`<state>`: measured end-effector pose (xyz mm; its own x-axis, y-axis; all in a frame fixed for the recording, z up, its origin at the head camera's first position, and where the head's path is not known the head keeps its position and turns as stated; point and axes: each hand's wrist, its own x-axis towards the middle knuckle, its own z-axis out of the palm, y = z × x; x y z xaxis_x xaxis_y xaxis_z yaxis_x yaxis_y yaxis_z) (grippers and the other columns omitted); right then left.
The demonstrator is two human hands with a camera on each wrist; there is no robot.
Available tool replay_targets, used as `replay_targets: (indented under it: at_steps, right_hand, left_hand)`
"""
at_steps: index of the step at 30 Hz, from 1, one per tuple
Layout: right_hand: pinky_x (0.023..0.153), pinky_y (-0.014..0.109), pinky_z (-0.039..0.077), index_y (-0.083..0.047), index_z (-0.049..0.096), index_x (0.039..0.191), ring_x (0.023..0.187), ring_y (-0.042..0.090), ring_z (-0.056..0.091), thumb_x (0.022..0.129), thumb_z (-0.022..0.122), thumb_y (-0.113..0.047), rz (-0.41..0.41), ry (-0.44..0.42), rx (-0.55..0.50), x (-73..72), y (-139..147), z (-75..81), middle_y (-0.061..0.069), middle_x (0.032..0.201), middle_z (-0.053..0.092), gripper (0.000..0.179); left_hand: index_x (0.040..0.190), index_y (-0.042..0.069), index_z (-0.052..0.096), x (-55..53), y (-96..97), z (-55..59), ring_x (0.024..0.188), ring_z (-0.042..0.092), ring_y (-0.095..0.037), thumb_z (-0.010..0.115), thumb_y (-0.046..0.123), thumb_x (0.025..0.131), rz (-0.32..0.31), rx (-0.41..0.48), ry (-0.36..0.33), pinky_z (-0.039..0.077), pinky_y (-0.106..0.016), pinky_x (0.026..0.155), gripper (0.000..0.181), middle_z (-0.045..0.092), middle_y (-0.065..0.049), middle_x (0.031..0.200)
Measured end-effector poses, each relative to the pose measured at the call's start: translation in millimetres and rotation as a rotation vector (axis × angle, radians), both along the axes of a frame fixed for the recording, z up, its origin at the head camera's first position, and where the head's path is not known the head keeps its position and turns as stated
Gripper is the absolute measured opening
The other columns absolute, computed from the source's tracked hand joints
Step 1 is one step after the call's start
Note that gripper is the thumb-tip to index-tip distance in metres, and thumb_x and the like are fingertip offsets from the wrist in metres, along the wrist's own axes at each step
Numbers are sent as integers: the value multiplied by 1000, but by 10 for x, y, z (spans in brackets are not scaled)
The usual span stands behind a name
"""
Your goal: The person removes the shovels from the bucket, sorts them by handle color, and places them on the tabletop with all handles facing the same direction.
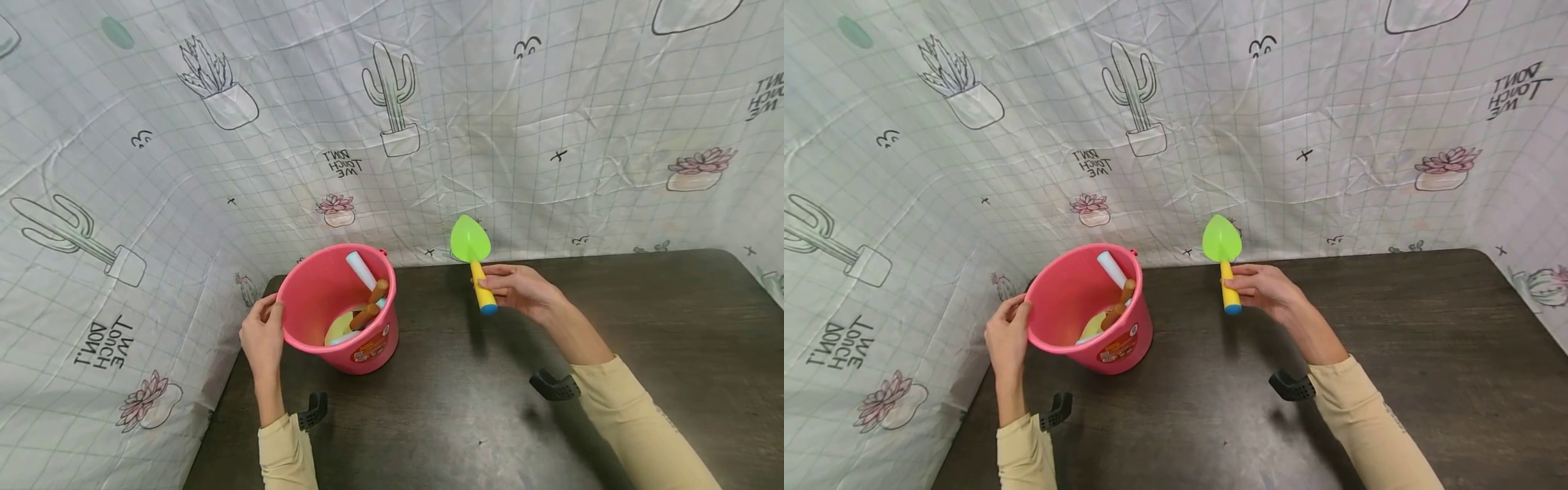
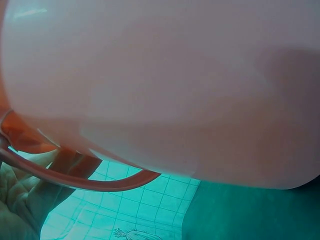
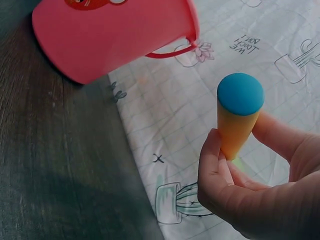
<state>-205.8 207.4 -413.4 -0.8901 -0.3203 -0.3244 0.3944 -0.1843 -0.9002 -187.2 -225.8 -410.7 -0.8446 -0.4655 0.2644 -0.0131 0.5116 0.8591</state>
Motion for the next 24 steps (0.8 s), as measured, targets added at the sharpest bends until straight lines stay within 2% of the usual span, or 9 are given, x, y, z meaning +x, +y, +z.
replay_targets:
  at_steps: [9,17,24]
  right_hand:
    - [82,26,55,15,24,155,89,9,69,102,61,-2,-37,-30,35,-47,11,-189,-3,100,68,67]
    - [83,26,55,17,28,153,89,8,69,100,63,-4,-23,-17,132,-70,-9,-350,-3,103,66,66]
    - [84,27,55,18,28,152,89,8,68,100,63,-4,-11,-27,154,-80,-22,-451,0,105,65,67]
  left_hand:
    - [122,1,74,-5,-3,-11,80,66,-18,59,19,100,-12,5,13,43,-15,64,32,76,-19,104]
    - [122,0,74,-2,-1,-8,77,64,-8,60,19,101,-11,9,8,44,-14,62,32,76,-20,106]
    - [122,1,74,2,-10,-11,76,63,-7,60,19,101,-5,11,1,44,-14,62,32,76,-20,106]
